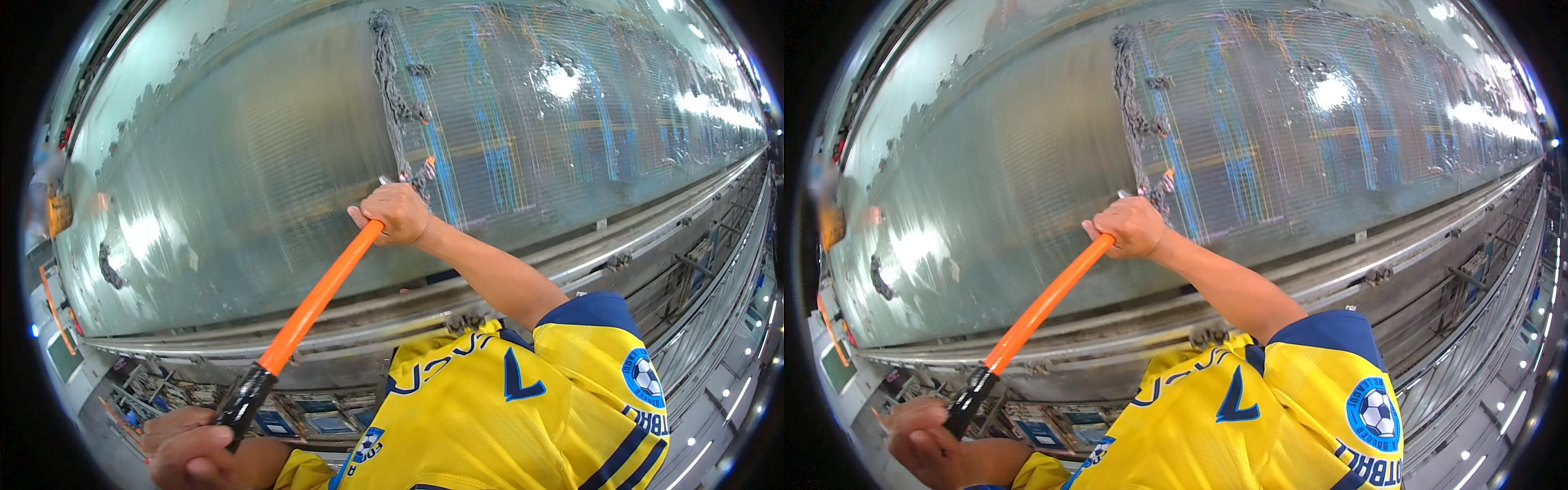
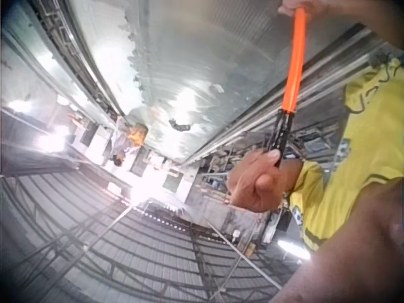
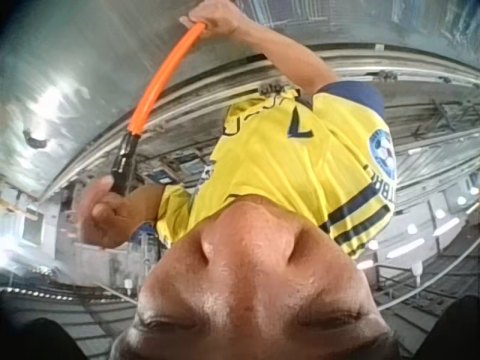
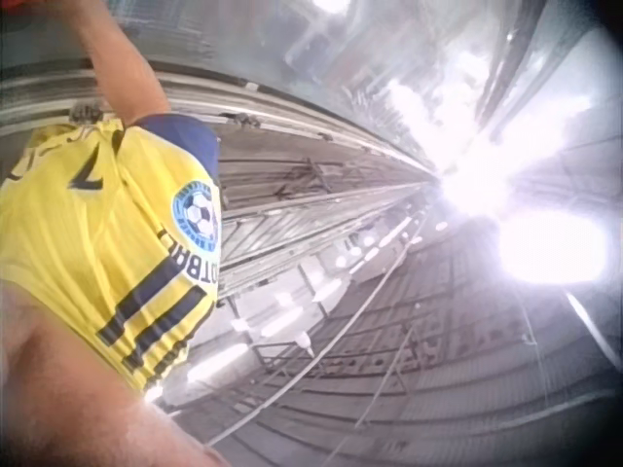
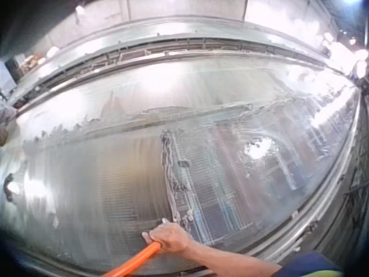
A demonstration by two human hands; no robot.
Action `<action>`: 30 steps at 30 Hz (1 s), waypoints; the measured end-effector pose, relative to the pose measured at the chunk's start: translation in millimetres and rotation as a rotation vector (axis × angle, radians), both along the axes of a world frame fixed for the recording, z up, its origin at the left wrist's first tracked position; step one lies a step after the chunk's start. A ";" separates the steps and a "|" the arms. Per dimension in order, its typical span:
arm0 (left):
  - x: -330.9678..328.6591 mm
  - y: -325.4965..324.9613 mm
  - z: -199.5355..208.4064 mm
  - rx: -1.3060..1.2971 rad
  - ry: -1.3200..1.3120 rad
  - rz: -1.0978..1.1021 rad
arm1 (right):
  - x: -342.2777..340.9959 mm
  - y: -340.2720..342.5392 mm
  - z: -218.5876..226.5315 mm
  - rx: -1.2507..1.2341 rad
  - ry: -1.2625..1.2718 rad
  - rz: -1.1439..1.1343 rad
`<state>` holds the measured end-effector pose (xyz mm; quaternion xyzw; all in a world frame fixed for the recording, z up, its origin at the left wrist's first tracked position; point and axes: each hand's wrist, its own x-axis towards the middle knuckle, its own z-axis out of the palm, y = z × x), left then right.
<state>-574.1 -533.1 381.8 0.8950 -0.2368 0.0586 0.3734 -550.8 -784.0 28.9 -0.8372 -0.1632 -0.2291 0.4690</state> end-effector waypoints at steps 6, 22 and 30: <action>114.8 32.3 -3.7 -0.054 -0.055 0.109 | 148.1 -14.8 -2.1 -0.010 -0.026 -0.001; 76.5 12.3 -115.3 -0.387 0.373 0.492 | 287.5 -23.7 -55.4 -0.303 -0.196 0.463; -182.4 90.0 -77.1 -0.576 0.539 0.399 | -13.8 30.7 0.6 -0.193 0.002 0.695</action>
